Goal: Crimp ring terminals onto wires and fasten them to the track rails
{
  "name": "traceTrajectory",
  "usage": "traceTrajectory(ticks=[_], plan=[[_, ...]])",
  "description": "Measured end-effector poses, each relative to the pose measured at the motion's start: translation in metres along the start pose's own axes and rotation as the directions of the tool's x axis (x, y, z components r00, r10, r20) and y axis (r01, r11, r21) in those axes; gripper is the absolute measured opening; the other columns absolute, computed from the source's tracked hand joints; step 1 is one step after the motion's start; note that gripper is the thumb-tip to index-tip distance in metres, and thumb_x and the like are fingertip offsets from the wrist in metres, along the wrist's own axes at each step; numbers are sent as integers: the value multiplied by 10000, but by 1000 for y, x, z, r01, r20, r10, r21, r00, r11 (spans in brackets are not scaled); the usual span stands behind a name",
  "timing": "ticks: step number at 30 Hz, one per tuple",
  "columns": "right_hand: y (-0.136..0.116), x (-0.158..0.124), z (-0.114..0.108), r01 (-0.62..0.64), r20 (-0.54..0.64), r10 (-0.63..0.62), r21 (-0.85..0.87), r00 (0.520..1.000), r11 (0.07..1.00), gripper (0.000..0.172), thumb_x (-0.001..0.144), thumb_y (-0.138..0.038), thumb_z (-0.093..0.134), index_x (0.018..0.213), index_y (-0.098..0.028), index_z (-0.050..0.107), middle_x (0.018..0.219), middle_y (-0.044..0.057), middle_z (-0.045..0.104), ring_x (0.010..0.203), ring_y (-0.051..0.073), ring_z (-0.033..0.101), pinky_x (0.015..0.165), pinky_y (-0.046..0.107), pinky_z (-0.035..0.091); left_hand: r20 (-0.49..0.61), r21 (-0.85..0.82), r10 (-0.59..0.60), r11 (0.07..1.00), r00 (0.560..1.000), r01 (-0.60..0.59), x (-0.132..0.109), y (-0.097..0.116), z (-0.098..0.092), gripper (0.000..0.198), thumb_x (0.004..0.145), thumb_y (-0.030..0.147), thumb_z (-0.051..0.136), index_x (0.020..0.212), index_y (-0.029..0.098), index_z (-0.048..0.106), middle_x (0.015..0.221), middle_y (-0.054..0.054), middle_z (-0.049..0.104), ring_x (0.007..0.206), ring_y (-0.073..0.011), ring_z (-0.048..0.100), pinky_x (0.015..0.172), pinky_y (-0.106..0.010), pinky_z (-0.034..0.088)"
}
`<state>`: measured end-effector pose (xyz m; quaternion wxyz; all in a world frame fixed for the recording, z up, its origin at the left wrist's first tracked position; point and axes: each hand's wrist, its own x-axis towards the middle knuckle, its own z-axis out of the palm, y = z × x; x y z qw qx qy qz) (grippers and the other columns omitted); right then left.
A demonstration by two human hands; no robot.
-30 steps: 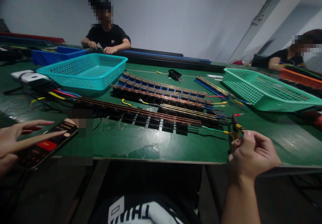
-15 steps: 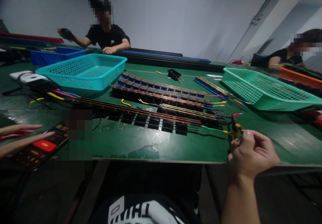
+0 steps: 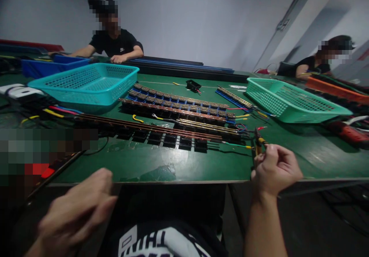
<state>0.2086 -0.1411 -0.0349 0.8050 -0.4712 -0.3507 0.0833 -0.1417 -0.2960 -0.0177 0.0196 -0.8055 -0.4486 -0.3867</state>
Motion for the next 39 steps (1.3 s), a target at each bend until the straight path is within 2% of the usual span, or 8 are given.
traceTrajectory(ticks=[3,8,10,14,17,21,27,39], plan=[[1,1,-1,1,3,-1,40,1000,999,144,703,-291,638,726,-173,559,449,-90,448,339,65,362,300,200,309,122,-81,283,958,951,-274,55,30,43,146,836,207,539,692,221,557,624,-6,545,620,-156,510,573,-334,439],[-1,1,-3,-8,28,5,119,1000,993,120,722,-257,629,710,-182,536,423,-102,431,314,65,333,271,195,283,283,-11,416,903,865,-430,142,55,94,270,900,446,448,900,225,603,948,-95,605,928,-223,547,768,-380,444],[-1,3,-4,-16,29,12,145,1000,989,109,726,-237,621,710,-186,525,412,-109,418,300,66,321,262,199,281,276,67,374,911,885,-406,173,55,120,358,915,481,392,1012,199,591,1049,-125,584,1032,-252,520,846,-414,414],[1,5,-5,-31,33,25,180,999,983,112,722,-216,618,719,-183,512,408,-119,400,281,56,314,253,184,275,235,212,124,962,964,-175,219,42,179,548,922,539,303,1175,112,537,1219,-194,526,1182,-313,441,946,-464,340],[1,7,-6,-43,31,38,190,999,981,118,724,-234,619,760,-182,520,407,-130,385,269,50,306,246,173,267,276,259,-73,966,958,-2,234,30,207,694,896,618,257,1279,83,475,1375,-219,420,1296,-348,331,1024,-491,262],[0,6,-5,-67,44,60,196,997,978,124,729,-242,616,803,-184,535,407,-133,380,270,53,300,247,175,259,398,215,-144,975,906,60,236,21,217,791,846,719,170,1311,151,464,1387,-160,444,1292,-325,358,1036,-484,264],[-2,4,-4,-69,51,60,206,997,976,122,748,-261,621,779,-186,531,414,-130,376,276,37,290,264,169,252,312,258,-127,965,942,45,232,21,213,663,892,626,215,1223,144,528,1261,-150,548,1160,-309,479,981,-451,319],[-14,0,-3,25,-17,-23,86,1000,996,155,715,-277,673,747,-155,582,440,-92,448,314,47,353,285,184,287,313,242,-89,970,946,11,231,19,211,507,896,516,336,1136,133,566,1167,-142,597,1097,-300,509,931,-434,363]])
